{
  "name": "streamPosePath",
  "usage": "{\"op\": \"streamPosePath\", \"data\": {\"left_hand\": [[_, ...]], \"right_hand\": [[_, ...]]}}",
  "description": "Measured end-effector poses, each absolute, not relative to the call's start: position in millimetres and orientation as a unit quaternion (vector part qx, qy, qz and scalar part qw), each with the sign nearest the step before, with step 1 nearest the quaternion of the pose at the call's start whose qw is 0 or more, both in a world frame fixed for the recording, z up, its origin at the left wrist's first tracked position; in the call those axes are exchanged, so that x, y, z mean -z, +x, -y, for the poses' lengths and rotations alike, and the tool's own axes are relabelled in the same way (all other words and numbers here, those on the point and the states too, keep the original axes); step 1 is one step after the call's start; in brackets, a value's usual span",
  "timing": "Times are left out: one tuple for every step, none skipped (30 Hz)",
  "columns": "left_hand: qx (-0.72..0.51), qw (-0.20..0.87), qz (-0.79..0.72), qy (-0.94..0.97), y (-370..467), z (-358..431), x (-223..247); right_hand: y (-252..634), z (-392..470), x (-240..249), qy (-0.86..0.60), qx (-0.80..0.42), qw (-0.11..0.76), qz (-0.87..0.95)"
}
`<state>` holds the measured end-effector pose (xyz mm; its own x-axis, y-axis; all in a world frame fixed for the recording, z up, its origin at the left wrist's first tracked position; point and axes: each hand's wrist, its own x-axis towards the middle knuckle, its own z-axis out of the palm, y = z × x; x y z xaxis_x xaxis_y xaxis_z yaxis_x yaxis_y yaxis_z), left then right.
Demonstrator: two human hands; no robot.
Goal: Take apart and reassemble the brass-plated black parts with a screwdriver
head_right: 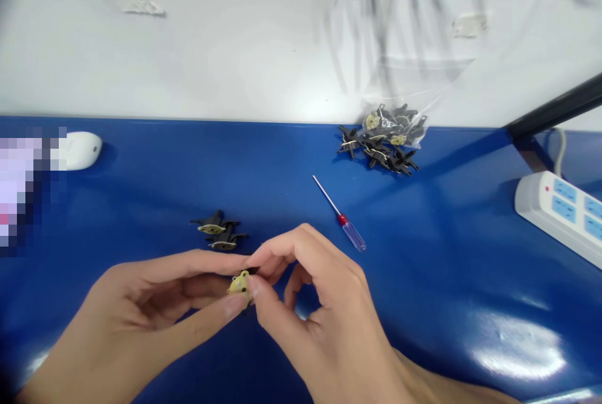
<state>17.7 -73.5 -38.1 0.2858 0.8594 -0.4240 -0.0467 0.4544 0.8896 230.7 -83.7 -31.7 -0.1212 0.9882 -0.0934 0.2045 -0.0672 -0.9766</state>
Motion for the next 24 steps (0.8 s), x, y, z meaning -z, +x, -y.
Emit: {"op": "streamPosePath", "data": {"left_hand": [[-0.329, 0.688, -0.502, 0.408, 18, 73, 38], [-0.331, 0.686, -0.502, 0.409, 18, 73, 39], [-0.331, 0.684, -0.503, 0.411, 18, 72, 39], [-0.328, 0.684, -0.506, 0.410, 18, 71, 39], [-0.326, 0.682, -0.507, 0.413, 18, 71, 39], [-0.324, 0.681, -0.510, 0.414, 18, 70, 39], [-0.324, 0.682, -0.510, 0.412, 18, 70, 39], [-0.326, 0.683, -0.509, 0.409, 19, 70, 38], [-0.328, 0.687, -0.508, 0.404, 19, 70, 38], [-0.330, 0.691, -0.504, 0.399, 19, 69, 37], [-0.331, 0.695, -0.501, 0.395, 19, 69, 37], [-0.332, 0.698, -0.499, 0.392, 20, 69, 36], [-0.329, 0.700, -0.498, 0.391, 20, 68, 36], [-0.327, 0.701, -0.498, 0.392, 20, 68, 36], [-0.325, 0.702, -0.497, 0.393, 20, 67, 36], [-0.325, 0.701, -0.497, 0.394, 20, 67, 35], [-0.325, 0.701, -0.497, 0.395, 21, 66, 35], [-0.327, 0.701, -0.495, 0.395, 21, 66, 34], [-0.328, 0.702, -0.494, 0.395, 21, 66, 34], [-0.330, 0.704, -0.492, 0.391, 21, 66, 33], [-0.330, 0.707, -0.490, 0.390, 21, 66, 33], [-0.331, 0.707, -0.489, 0.389, 21, 67, 33], [-0.331, 0.707, -0.489, 0.389, 21, 67, 34], [-0.330, 0.704, -0.492, 0.391, 21, 68, 34]], "right_hand": [[232, 83, 32, -0.535, -0.506, 0.391, 0.553], [232, 83, 32, -0.534, -0.514, 0.389, 0.547], [233, 82, 32, -0.535, -0.522, 0.387, 0.540], [234, 81, 32, -0.536, -0.530, 0.385, 0.533], [235, 81, 31, -0.536, -0.538, 0.383, 0.525], [235, 80, 31, -0.537, -0.546, 0.382, 0.517], [236, 79, 30, -0.538, -0.554, 0.381, 0.509], [236, 79, 29, -0.537, -0.560, 0.383, 0.501], [236, 78, 29, -0.536, -0.567, 0.385, 0.493], [236, 78, 29, -0.533, -0.574, 0.388, 0.486], [235, 77, 28, -0.530, -0.582, 0.391, 0.477], [235, 77, 28, -0.527, -0.590, 0.393, 0.469], [235, 77, 28, -0.524, -0.598, 0.393, 0.461], [235, 76, 28, -0.522, -0.605, 0.392, 0.456], [234, 76, 28, -0.521, -0.610, 0.391, 0.451], [234, 76, 27, -0.522, -0.612, 0.389, 0.449], [234, 76, 27, -0.522, -0.613, 0.387, 0.450], [234, 75, 27, -0.522, -0.614, 0.385, 0.451], [234, 75, 27, -0.520, -0.614, 0.384, 0.452], [235, 75, 26, -0.521, -0.613, 0.383, 0.454], [235, 75, 26, -0.520, -0.613, 0.382, 0.457], [236, 74, 25, -0.520, -0.611, 0.379, 0.460], [237, 74, 24, -0.521, -0.607, 0.377, 0.466], [239, 73, 22, -0.525, -0.599, 0.375, 0.475]]}}
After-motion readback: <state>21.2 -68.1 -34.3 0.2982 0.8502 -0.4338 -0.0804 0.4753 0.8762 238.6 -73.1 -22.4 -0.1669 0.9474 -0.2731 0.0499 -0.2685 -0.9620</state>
